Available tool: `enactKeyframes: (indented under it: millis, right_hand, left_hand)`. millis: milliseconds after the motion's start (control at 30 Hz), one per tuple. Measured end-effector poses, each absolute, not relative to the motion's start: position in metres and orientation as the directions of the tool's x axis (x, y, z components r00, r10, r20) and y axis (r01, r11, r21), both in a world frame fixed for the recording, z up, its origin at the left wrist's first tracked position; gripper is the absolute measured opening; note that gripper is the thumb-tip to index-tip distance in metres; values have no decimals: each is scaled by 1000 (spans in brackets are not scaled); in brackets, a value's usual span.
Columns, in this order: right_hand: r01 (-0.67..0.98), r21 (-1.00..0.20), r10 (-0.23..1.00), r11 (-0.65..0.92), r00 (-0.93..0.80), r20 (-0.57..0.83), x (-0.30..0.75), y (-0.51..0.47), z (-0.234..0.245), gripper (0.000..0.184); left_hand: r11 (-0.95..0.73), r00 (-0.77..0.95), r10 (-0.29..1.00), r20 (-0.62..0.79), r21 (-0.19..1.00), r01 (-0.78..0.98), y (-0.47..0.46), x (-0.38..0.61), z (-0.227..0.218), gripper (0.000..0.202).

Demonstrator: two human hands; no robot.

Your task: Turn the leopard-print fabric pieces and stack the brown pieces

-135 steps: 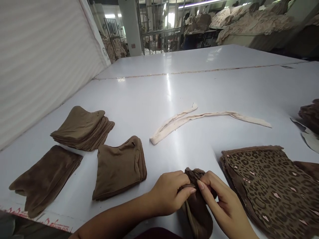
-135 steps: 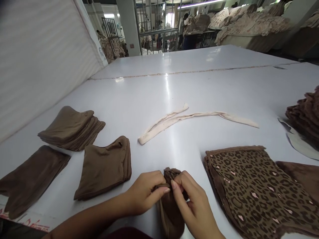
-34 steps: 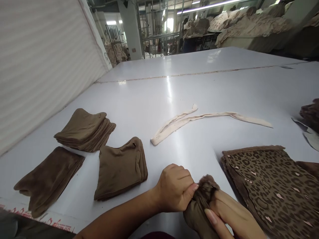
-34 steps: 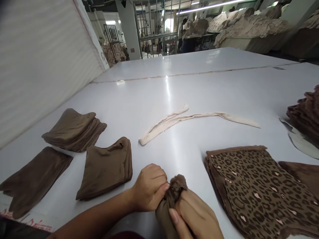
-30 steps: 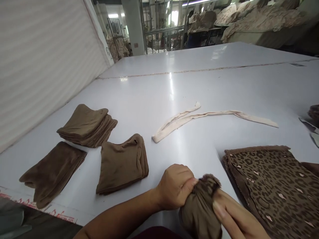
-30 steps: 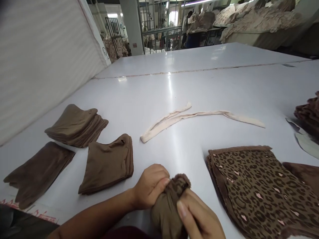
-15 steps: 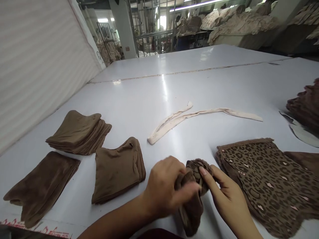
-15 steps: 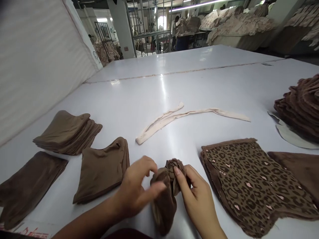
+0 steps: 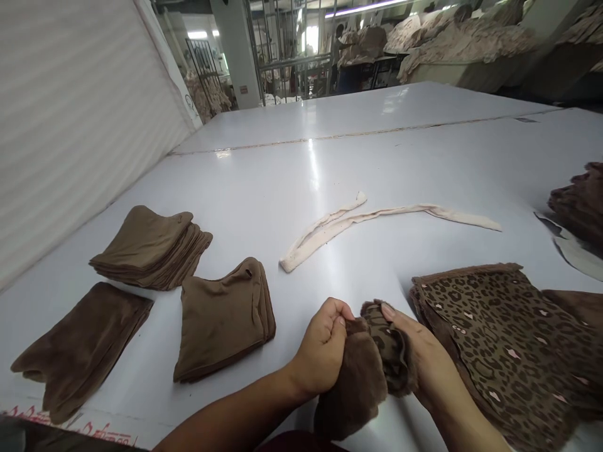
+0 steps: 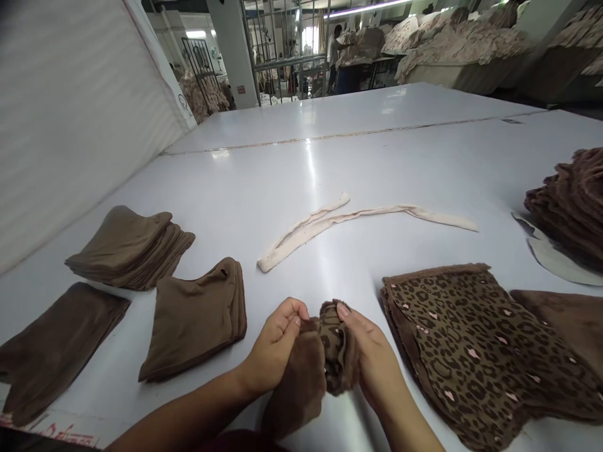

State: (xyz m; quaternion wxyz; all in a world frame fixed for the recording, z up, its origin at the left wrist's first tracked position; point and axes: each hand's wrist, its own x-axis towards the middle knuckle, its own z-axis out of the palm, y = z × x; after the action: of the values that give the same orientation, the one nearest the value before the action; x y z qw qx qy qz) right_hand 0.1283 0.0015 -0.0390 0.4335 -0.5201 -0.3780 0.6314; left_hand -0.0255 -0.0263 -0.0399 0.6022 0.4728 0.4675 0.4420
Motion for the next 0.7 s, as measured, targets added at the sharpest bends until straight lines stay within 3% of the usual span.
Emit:
enactKeyframes:
  millis: [67,133,233,300,367,500,600,700]
  right_hand:
    - [168,-981,994,-98,64,-89,130,-7,-34,27]
    - [487,-868,972,99,139,189,132,-19,-27,30]
    - [684,-711,964,162,45,262,132,-33,-24,34]
    - [698,-680,967,223,-73,242,132,-32,-29,23]
    - [610,-756,970,238,-111,217,133,-24,-35,24]
    - [277,-961,999,10,-39,-1,135,-4,-34,35]
    - [200,-978,991,-54,-107,-77,131,3,-27,37]
    - [247,-969,974,16,-221,-40,126,2,-20,33]
  left_hand:
    - [173,90,981,-169,984,-41,-24,-26,-46,9]
    - [179,30,984,-178,983,-35,-20,-26,-51,8]
    - [208,-12,977,-211,970,-123,-16,-24,-54,9]
    - [232,4,972,-234,960,-155,-15,-22,-53,10]
    - [273,82,961,-263,951,-148,-14,-21,-51,13]
    - [286,268,929,-254,954,-89,-18,-25,-47,33]
    - [164,383,910,-161,986,24,-23,-32,-40,44]
    - [-110,258,966,18,931,348,-29,-36,-30,52]
